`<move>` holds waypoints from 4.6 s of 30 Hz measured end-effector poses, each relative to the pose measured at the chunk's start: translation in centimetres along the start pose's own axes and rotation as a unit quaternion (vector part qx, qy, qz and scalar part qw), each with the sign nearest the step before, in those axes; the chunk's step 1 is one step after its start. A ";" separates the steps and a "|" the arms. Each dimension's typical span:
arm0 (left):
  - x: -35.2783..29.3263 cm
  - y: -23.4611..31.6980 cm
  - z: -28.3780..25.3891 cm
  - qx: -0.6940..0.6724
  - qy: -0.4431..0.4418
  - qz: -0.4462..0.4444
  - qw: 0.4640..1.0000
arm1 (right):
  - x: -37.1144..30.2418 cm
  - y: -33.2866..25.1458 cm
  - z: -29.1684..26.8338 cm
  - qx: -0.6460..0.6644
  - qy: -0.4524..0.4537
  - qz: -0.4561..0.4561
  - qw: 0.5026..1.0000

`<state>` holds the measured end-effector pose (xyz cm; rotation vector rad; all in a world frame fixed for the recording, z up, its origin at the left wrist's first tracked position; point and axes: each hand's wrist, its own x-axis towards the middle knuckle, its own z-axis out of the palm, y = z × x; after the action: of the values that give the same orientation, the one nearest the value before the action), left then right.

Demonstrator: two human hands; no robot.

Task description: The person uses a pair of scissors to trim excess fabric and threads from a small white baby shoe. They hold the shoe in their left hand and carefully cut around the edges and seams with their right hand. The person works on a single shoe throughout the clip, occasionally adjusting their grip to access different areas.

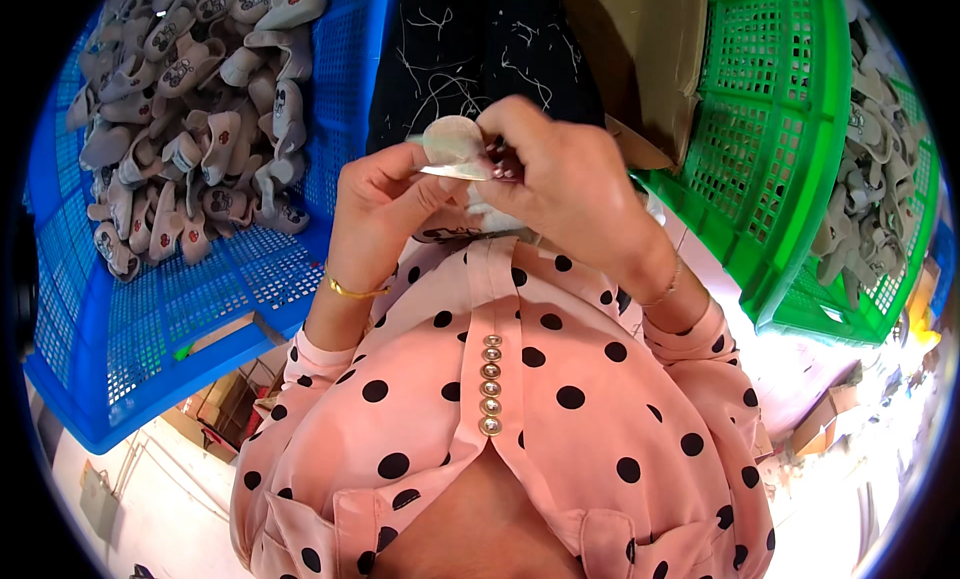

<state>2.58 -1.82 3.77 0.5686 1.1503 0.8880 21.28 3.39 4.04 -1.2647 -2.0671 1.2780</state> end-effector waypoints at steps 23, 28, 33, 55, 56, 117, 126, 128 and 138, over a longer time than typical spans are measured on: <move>2.2 2.1 1.8 0.291 0.133 0.410 0.854 | 1.5 -2.0 -3.5 0.291 0.012 0.043 0.956; 0.4 1.6 1.3 0.311 0.044 0.284 0.906 | 0.9 -1.4 -1.8 0.276 -0.036 0.074 0.958; -0.1 0.1 0.4 0.299 0.039 0.205 0.931 | 0.1 -0.3 0.2 0.298 -0.023 0.160 0.941; -0.4 -3.8 -0.2 0.558 0.099 0.365 0.739 | -0.8 3.2 4.2 0.103 0.075 0.081 0.989; -0.4 -3.6 -0.3 0.568 0.112 0.364 0.729 | -0.7 3.4 4.4 0.091 0.084 0.065 0.990; 1.7 -4.1 -2.0 -0.014 0.002 -0.069 0.998 | -0.3 2.9 0.5 -0.295 -0.014 -0.030 0.955; 1.4 -4.5 -1.2 0.036 0.010 -0.001 0.999 | -0.3 3.1 1.2 0.165 -0.035 0.218 0.961; 1.5 -4.7 -0.7 0.077 0.031 0.062 0.995 | -0.4 3.1 1.5 0.220 -0.043 0.228 0.948; 1.9 -4.5 -3.6 0.361 0.174 0.284 0.871 | -0.4 4.0 2.7 0.295 -0.027 0.254 0.921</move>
<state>0.77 -2.87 -1.94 1.4626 1.6984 1.0719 21.54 2.41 -0.72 -1.5039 -1.2322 1.9823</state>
